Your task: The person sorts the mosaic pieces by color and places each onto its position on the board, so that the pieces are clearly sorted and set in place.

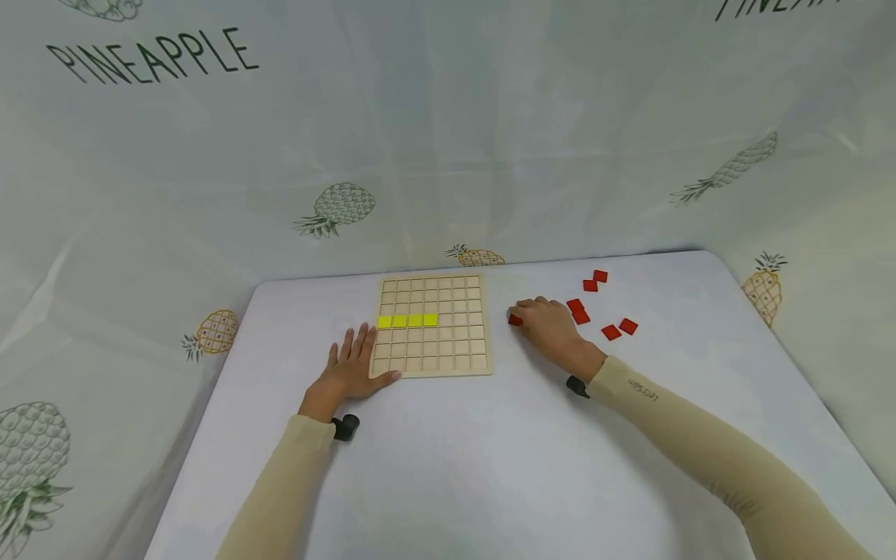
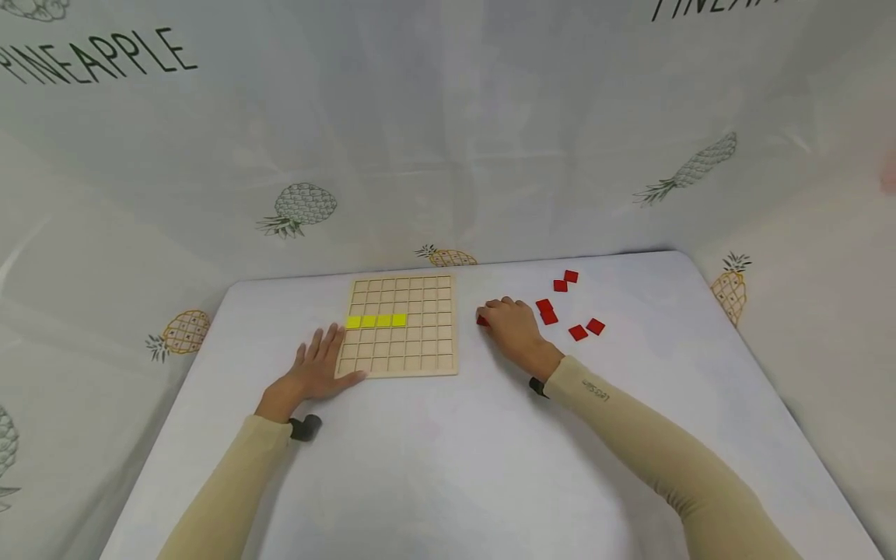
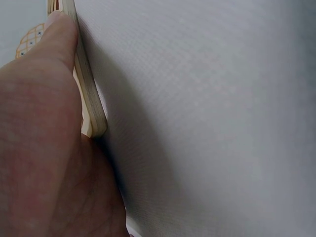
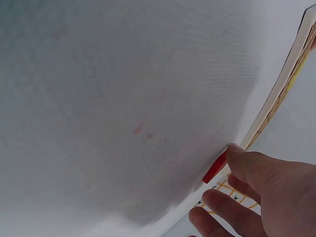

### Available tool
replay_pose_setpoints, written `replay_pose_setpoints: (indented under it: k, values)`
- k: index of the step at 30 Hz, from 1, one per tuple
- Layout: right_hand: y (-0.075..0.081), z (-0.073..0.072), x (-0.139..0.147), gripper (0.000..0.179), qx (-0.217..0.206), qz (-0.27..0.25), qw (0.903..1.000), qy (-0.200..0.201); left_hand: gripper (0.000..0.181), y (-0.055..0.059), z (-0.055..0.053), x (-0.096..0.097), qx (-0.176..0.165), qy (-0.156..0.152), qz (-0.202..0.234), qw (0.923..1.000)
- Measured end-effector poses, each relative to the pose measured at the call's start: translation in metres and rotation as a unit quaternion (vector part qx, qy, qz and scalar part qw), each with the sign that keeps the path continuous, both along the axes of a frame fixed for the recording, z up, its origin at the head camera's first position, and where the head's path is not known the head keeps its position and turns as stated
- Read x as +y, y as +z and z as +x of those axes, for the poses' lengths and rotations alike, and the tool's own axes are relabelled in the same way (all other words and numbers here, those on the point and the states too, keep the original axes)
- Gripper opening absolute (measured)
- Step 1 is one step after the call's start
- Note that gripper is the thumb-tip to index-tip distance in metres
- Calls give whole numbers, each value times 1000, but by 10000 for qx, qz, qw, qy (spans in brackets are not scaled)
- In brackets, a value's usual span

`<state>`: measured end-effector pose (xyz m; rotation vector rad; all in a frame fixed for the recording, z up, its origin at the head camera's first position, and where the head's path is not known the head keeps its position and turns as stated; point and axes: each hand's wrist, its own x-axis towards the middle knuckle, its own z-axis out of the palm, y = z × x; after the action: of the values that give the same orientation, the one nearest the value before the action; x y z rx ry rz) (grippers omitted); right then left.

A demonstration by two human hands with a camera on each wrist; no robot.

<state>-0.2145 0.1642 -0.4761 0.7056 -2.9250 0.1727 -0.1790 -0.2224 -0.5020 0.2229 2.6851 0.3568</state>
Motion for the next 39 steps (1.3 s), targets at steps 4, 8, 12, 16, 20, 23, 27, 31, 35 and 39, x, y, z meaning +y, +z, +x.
replay_pose_setpoints:
  k: [4,8,12,16,20,23,27,31,35,39]
  values:
    - [-1,-1,1,38,-46,-71,10000,-1,112,1,1,0,16,2,43,10000]
    - [-1,0,0,38,-91,-134,9999,5,111,3,1,0,-2,12,73,10000]
    - [-1,0,-1,37,-96,-126,9999,-8,112,1,1,0,25,0,58,10000]
    - [1,1,-4,34,-96,-23,9999,-36,112,-1,0,-1,59,1,45,10000]
    - [2,2,-7,30,-75,164,9998,-35,111,-1,0,-2,78,-2,86,9999]
    - [2,2,-8,28,-4,297,9996,3,111,-2,0,-2,84,-15,80,9999]
    - [2,2,-9,25,76,411,9991,69,111,-2,0,-1,82,-2,87,9999]
    - [2,3,-10,24,127,378,9991,113,111,-3,0,-1,76,-5,118,9999]
    - [2,4,-11,26,195,255,9994,150,112,-3,0,-1,85,-31,110,9999]
    - [6,7,-16,28,282,71,9993,222,112,-3,0,-2,75,-24,99,9999]
